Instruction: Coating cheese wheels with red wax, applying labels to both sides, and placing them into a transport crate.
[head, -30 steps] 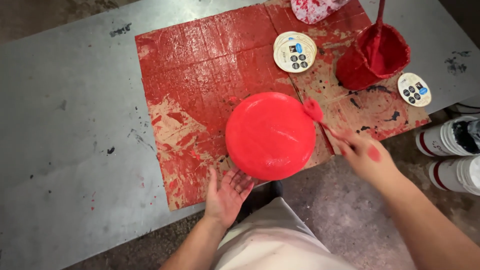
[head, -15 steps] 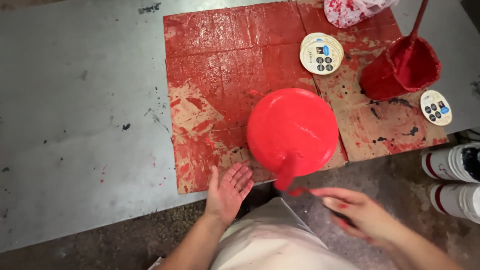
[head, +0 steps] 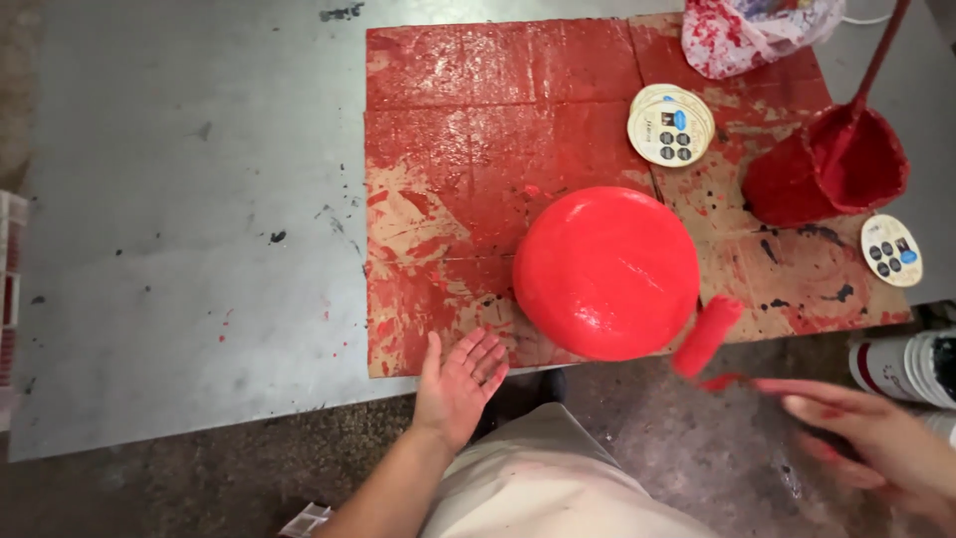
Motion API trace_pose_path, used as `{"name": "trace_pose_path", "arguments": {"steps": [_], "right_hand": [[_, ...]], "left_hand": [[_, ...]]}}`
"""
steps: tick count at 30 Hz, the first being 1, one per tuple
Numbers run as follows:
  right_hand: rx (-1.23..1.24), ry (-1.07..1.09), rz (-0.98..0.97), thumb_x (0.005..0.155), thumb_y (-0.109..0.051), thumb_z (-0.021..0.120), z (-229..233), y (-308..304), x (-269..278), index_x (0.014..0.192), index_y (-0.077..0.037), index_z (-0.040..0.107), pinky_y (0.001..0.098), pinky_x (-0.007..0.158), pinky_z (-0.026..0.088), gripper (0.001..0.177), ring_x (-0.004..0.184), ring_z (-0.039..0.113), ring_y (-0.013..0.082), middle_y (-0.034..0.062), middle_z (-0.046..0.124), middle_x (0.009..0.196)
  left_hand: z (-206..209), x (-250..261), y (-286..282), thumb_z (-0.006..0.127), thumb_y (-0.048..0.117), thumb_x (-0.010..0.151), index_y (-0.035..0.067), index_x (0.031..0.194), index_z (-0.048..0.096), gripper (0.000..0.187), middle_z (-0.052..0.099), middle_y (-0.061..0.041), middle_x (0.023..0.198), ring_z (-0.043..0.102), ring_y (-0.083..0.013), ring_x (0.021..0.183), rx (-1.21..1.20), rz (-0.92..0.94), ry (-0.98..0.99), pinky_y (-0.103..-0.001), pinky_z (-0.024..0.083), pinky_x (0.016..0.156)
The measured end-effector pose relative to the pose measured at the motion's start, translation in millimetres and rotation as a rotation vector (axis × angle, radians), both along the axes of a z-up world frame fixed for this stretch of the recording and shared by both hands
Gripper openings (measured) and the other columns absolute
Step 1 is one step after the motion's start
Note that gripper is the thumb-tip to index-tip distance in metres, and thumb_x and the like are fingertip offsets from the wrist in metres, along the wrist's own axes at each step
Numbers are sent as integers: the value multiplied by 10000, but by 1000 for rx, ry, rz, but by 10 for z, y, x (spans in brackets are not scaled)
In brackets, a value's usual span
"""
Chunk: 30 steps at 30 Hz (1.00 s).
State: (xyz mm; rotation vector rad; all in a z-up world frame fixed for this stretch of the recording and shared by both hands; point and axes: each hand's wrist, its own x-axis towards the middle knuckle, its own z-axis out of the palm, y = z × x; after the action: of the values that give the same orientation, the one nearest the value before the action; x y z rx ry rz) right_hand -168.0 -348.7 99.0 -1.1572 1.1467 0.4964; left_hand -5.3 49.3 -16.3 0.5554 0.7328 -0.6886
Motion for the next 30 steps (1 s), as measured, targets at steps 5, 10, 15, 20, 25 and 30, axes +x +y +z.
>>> {"name": "trace_pose_path", "arguments": {"steps": [5, 10, 15, 20, 25, 30], "right_hand": [[-1110, -494, 636, 934, -56, 662, 55, -154, -129, 1275, -34, 767, 248, 968, 467, 358, 1060, 678, 112, 71, 786, 1223], [-1343, -383, 991, 931, -257, 616, 62, 41, -24, 1260, -317, 632, 197, 880, 568, 335, 972, 721, -19, -169, 737, 1239], [-1572, -423, 1218, 904, -372, 639, -246, 280, 538, 1368, -502, 626, 279, 768, 610, 482, 1001, 755, 63, -239, 740, 1210], [-1832, -565, 1435, 942, -408, 585, -288, 913, 1567, 1403, -431, 609, 427, 490, 562, 462, 620, 712, 287, -78, 678, 826], [-1704, -429, 1563, 910, -496, 546, -68, 607, 1317, 1415, -498, 540, 427, 588, 594, 505, 865, 757, 240, -138, 695, 1138], [-1744, -156, 1565, 897, -540, 565, 304, 19, 1045, 1307, -554, 621, 271, 759, 643, 414, 1109, 737, 20, -279, 717, 1247]], "left_hand": [[-29, 12, 22, 406, 674, 906, 30, 1403, 565, 829, 620, -163, 1318, 577, -295, 1251, -42, 4, -16, -465, 436, 1141], [13, 3, 63, 402, 663, 912, 20, 1394, 563, 819, 615, -172, 1311, 574, -301, 1248, -43, 21, -17, -464, 433, 1146], [53, -19, 86, 424, 642, 905, 12, 1376, 575, 800, 613, -178, 1348, 569, -313, 1283, -30, 41, -3, -471, 436, 1148], [-51, -34, 6, 470, 666, 891, 41, 1288, 617, 755, 653, -156, 1266, 615, -278, 1200, -53, 20, -12, -427, 473, 1083], [10, -39, 59, 448, 650, 898, 20, 1351, 580, 787, 629, -172, 1296, 595, -292, 1233, -76, 46, -15, -444, 465, 1115], [12, -19, 177, 381, 647, 919, 32, 1438, 557, 824, 613, -161, 1387, 563, -290, 1318, -54, 69, 12, -451, 428, 1159]]}}
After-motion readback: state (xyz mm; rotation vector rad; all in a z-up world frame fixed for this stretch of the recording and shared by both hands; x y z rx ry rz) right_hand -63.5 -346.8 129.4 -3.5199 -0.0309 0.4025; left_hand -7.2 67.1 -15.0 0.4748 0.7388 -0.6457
